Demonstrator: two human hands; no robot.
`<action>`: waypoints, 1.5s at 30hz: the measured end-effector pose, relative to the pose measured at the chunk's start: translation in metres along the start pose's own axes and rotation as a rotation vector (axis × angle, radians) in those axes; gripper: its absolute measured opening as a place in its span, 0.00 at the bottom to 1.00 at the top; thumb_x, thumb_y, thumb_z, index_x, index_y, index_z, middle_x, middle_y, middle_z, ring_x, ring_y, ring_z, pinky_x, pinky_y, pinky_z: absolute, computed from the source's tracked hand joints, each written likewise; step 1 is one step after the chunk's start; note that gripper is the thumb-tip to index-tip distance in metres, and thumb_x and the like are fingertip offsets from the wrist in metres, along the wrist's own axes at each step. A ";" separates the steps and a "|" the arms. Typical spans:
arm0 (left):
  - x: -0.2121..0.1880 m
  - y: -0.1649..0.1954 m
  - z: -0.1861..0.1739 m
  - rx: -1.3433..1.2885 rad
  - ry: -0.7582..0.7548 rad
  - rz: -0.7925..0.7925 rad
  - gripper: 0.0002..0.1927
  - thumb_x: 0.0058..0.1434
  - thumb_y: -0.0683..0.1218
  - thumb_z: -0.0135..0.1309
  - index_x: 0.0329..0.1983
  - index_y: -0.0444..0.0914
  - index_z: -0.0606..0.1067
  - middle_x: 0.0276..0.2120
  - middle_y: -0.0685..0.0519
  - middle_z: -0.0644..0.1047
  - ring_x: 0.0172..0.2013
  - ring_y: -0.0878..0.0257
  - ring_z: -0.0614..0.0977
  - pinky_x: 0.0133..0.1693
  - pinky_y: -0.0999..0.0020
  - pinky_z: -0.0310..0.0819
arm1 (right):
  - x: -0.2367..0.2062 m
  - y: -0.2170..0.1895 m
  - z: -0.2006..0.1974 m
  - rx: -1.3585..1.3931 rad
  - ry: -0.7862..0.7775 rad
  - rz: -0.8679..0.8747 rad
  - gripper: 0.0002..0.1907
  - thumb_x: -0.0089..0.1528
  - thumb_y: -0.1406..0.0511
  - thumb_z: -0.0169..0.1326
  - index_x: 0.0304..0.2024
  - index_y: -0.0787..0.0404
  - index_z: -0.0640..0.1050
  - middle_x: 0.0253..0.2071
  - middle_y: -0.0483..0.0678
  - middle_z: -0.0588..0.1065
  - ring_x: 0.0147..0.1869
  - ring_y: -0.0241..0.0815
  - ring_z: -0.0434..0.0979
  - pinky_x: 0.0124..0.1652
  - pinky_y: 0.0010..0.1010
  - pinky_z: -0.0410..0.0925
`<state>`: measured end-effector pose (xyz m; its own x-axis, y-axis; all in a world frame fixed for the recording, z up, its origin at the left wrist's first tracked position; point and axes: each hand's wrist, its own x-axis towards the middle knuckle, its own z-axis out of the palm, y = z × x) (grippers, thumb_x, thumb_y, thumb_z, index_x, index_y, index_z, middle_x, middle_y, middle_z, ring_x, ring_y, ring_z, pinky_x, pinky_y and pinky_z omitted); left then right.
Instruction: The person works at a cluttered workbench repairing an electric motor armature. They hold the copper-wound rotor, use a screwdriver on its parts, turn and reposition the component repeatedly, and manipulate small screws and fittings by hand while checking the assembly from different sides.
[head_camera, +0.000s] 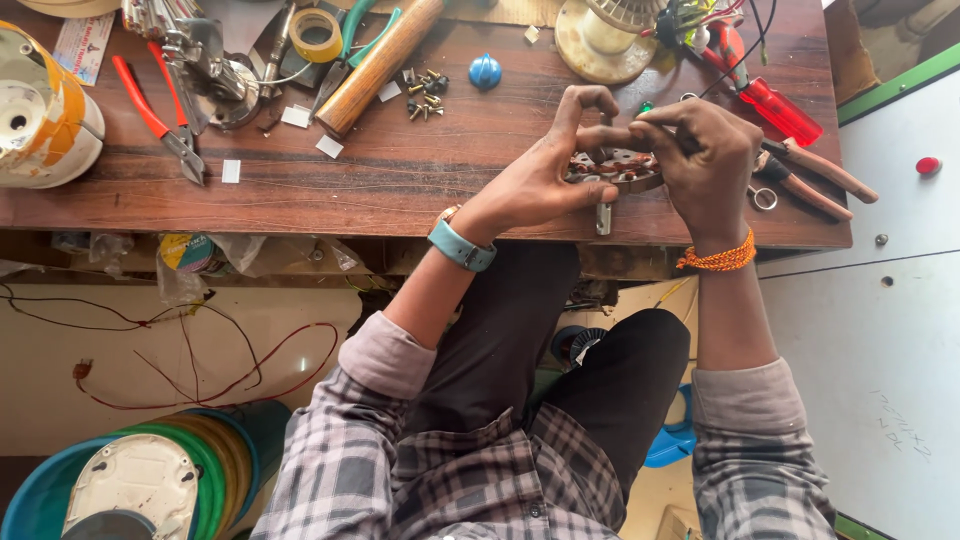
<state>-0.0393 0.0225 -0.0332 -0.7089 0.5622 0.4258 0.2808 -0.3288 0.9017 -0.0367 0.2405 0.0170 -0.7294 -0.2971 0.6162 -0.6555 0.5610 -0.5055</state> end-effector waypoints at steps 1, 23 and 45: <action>0.001 0.000 0.000 -0.003 -0.002 0.028 0.41 0.67 0.51 0.66 0.70 0.44 0.49 0.64 0.49 0.72 0.66 0.55 0.76 0.67 0.55 0.75 | -0.002 0.000 -0.001 -0.002 0.013 -0.015 0.05 0.69 0.70 0.66 0.42 0.66 0.82 0.36 0.49 0.81 0.38 0.35 0.82 0.39 0.26 0.70; 0.000 0.023 0.049 0.874 0.243 0.018 0.43 0.52 0.57 0.68 0.71 0.51 0.63 0.55 0.59 0.77 0.53 0.59 0.75 0.53 0.59 0.69 | -0.128 -0.011 0.060 0.345 0.389 0.466 0.08 0.69 0.74 0.61 0.36 0.64 0.76 0.26 0.38 0.67 0.28 0.24 0.61 0.33 0.19 0.55; -0.030 0.000 0.001 1.032 0.461 0.185 0.22 0.61 0.51 0.62 0.60 0.56 0.78 0.58 0.63 0.80 0.49 0.64 0.80 0.56 0.69 0.74 | -0.168 -0.025 0.051 0.255 0.405 0.491 0.11 0.77 0.68 0.55 0.42 0.69 0.76 0.38 0.46 0.74 0.41 0.36 0.71 0.45 0.25 0.65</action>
<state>-0.0176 0.0060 -0.0458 -0.7113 0.1685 0.6824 0.6518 0.5215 0.5507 0.0922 0.2370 -0.1042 -0.8554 0.2856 0.4320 -0.3297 0.3430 -0.8796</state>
